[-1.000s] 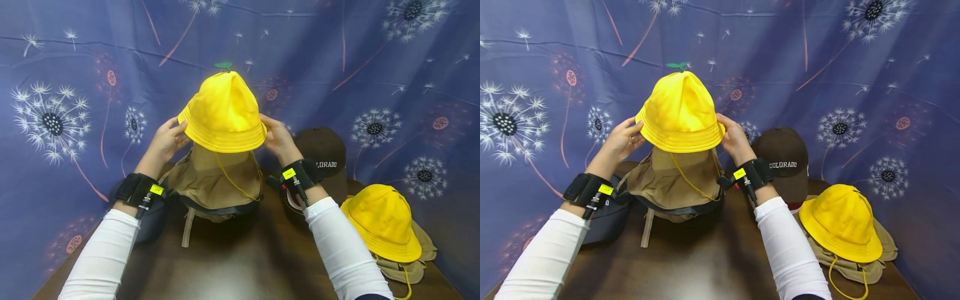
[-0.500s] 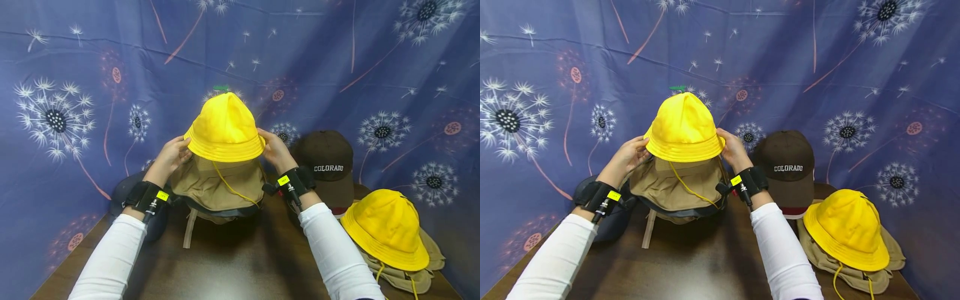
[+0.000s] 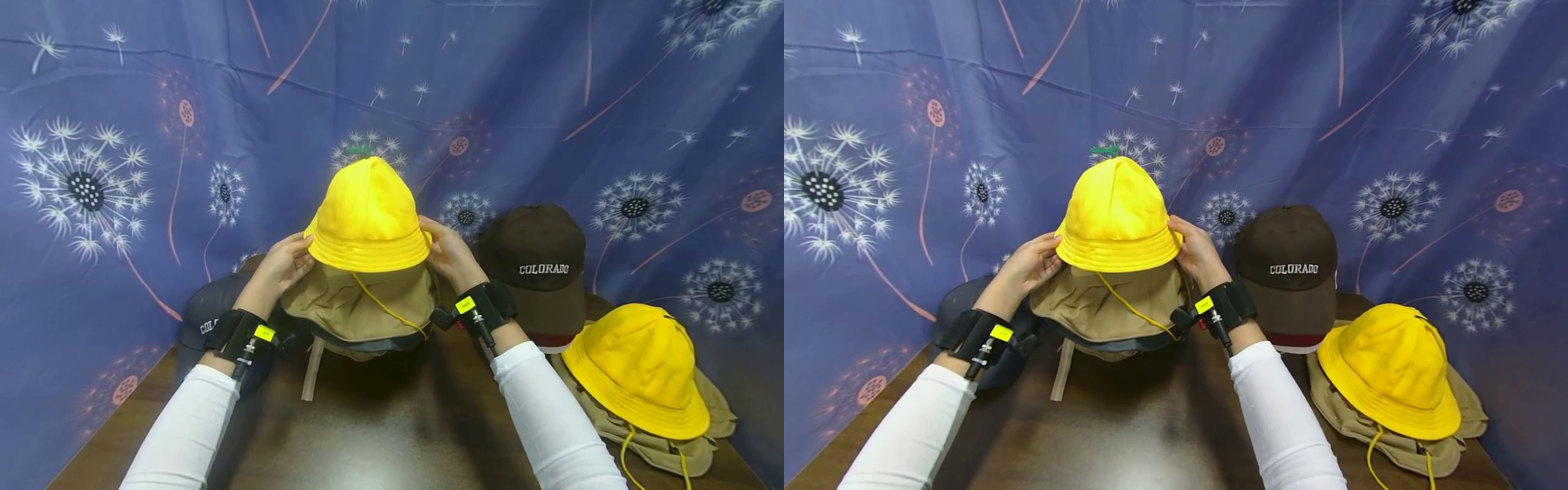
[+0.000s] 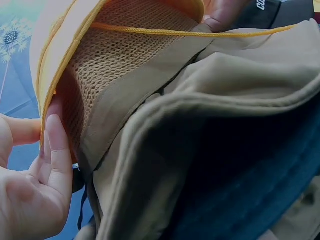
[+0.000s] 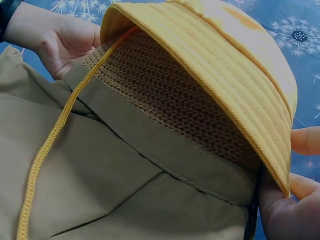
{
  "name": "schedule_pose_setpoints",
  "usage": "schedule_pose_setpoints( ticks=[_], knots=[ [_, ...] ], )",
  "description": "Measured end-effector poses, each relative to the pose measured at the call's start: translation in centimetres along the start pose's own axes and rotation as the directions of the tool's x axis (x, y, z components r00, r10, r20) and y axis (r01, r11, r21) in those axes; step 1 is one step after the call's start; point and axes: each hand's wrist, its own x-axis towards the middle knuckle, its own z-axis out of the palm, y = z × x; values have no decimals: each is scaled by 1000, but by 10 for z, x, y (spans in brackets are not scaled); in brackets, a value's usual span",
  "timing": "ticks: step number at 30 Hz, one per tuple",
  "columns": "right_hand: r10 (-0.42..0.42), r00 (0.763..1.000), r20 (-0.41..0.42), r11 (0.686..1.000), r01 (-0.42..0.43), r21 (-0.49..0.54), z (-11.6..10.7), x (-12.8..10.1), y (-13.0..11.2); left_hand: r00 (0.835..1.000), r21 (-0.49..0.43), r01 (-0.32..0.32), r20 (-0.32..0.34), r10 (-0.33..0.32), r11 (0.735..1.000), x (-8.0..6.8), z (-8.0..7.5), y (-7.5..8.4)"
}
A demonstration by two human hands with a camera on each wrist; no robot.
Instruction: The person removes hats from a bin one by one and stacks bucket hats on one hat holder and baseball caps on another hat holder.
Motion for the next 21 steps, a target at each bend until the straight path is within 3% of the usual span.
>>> schedule_pose_setpoints(
  ticks=[7,21],
  knots=[
    [2,1000,-30,1000,-3,-31,-3,-2,7,1000,50,1,15,-2,999,1,0,-10],
    [-12,994,-109,998,5,-64,-7,-2,22,999,64,33,29,-35,997,2,-4,-25]
  ],
)
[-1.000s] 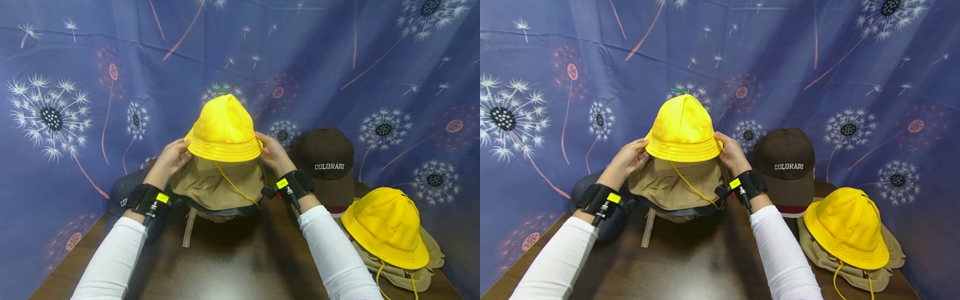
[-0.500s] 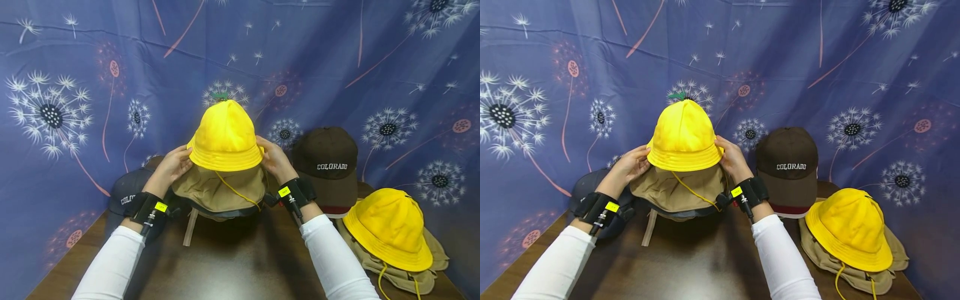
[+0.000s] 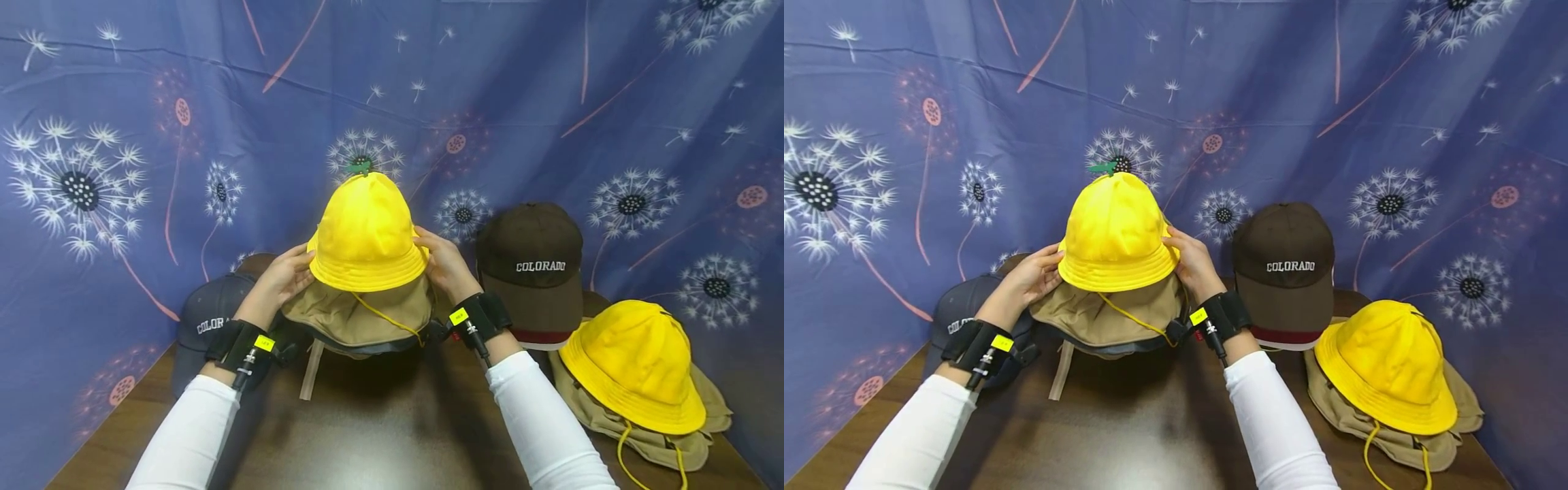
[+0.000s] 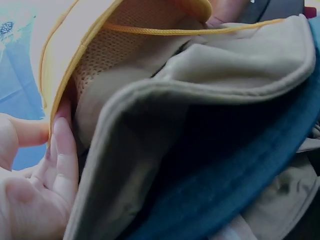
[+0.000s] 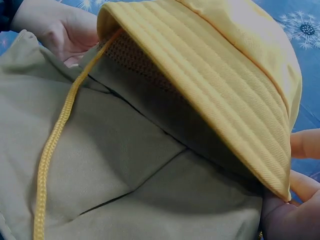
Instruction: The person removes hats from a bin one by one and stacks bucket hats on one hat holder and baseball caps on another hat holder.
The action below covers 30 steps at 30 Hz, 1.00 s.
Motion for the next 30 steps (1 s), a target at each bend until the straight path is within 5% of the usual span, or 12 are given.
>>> schedule_pose_setpoints(
  ticks=[5,9,12,14,17,20,22,24,25,30],
  knots=[
    [-6,1000,15,1000,7,-18,2,2,-1,1000,9,15,-5,-15,1000,1,-1,0],
    [32,998,52,998,-29,-60,0,1,-6,1000,150,22,16,-25,988,-1,-3,8],
    [69,995,69,987,-58,-153,-3,-5,-15,1000,329,28,1,-30,944,-7,-5,17],
    [85,993,78,965,-63,-253,-4,-12,-22,999,493,7,-41,15,870,-12,-5,23],
    [84,992,92,879,-30,-476,-4,-22,-34,975,705,-66,-105,197,706,-20,-3,31],
    [27,994,102,724,50,-688,-1,-29,-43,904,814,-157,-110,414,559,-23,2,34],
    [-44,992,117,626,119,-771,3,-32,-44,862,808,-244,-73,501,537,-23,6,36],
    [-113,982,150,561,188,-806,8,-31,-41,849,798,-301,-26,528,523,-20,10,37],
    [-143,975,171,543,222,-810,11,-29,-39,851,792,-323,3,525,519,-17,11,39],
    [-207,941,267,550,337,-764,20,-21,-26,897,766,-397,207,391,506,-3,16,43]
  ],
)
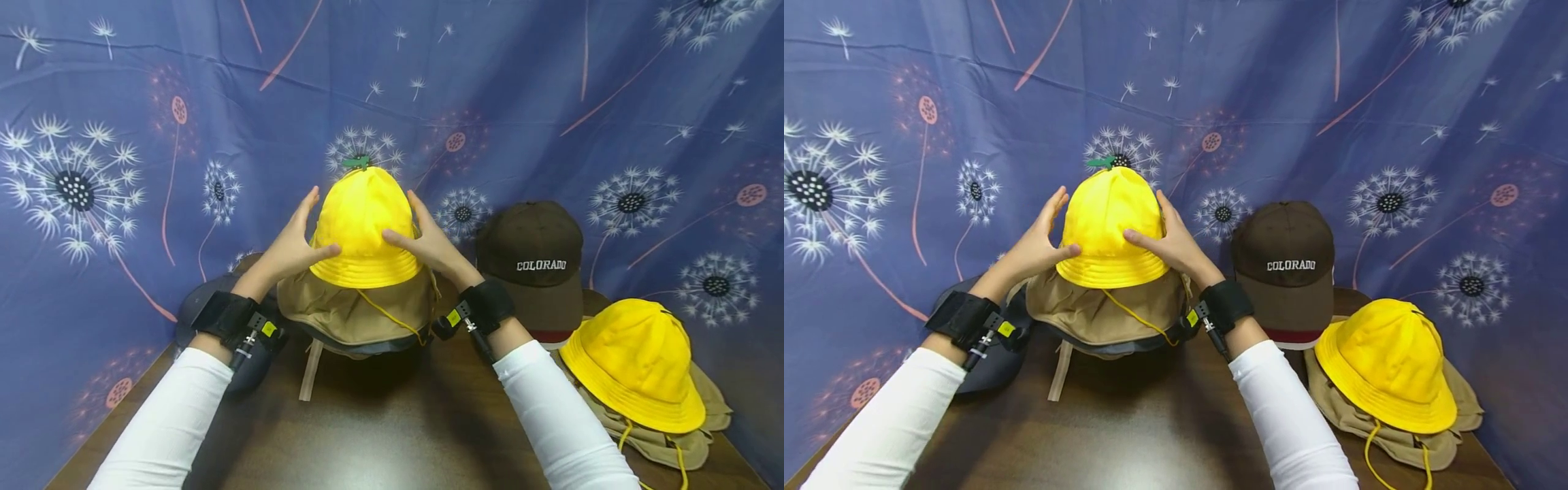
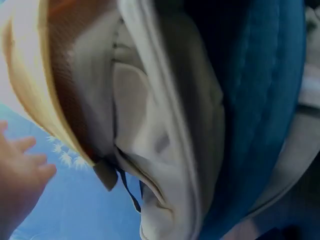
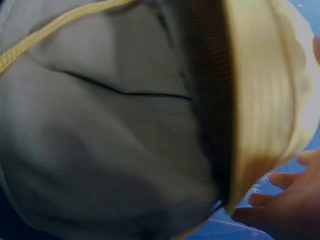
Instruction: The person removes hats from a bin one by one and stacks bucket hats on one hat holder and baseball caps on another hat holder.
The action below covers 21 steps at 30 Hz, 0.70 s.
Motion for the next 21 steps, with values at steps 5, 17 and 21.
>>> schedule_pose_setpoints(
  ticks=[5,17,21],
  knots=[
    [-38,999,15,999,38,11,9,8,6,990,-70,18,141,-7,997,7,3,3],
    [-45,998,43,999,45,-1,10,12,17,986,-82,33,163,-19,996,9,12,-4],
    [-43,998,41,999,44,-30,11,13,21,989,-40,28,145,-22,999,11,18,-18]
  ],
)
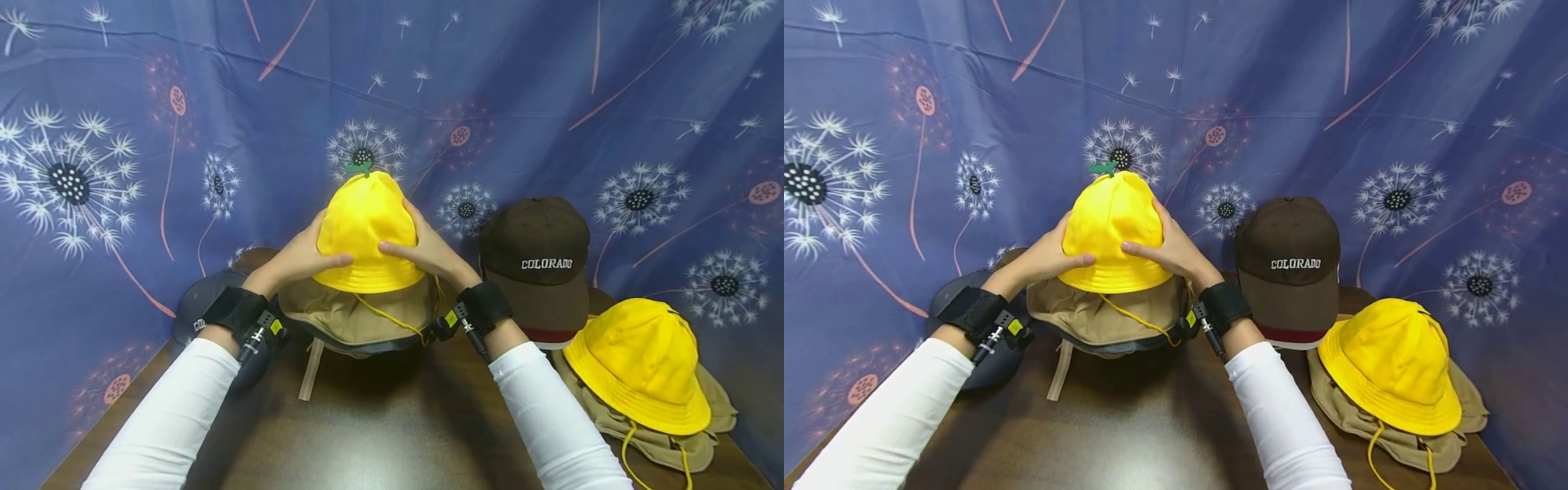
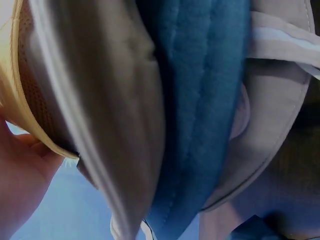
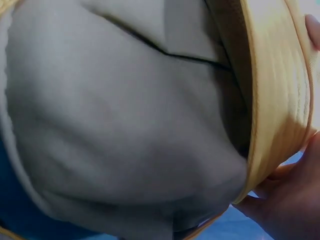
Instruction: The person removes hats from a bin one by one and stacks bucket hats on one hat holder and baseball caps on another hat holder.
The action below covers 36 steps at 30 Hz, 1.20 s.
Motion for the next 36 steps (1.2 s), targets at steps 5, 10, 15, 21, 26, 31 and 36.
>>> schedule_pose_setpoints(
  ticks=[5,10,15,21,26,31,36],
  knots=[
    [22,1000,-16,998,-23,-52,0,-5,2,1000,47,-3,-10,4,999,-1,4,-2],
    [12,999,-38,997,-15,-81,0,-5,1,1000,47,-9,-21,10,999,-3,4,1],
    [10,999,-42,997,-13,-82,0,-6,-1,1000,50,-2,-10,2,999,-4,2,4],
    [52,998,44,998,-53,20,-1,-12,-12,1000,89,7,-11,-6,996,-6,-3,6],
    [46,992,120,998,-52,46,-6,-19,-27,1000,89,22,-4,-22,996,-6,-5,7],
    [49,992,119,997,-56,57,-8,-14,-21,1000,67,22,0,-22,998,-2,-3,3],
    [75,995,61,996,-78,43,-3,-10,2,996,37,94,-5,-93,995,-2,5,-1]
  ],
)
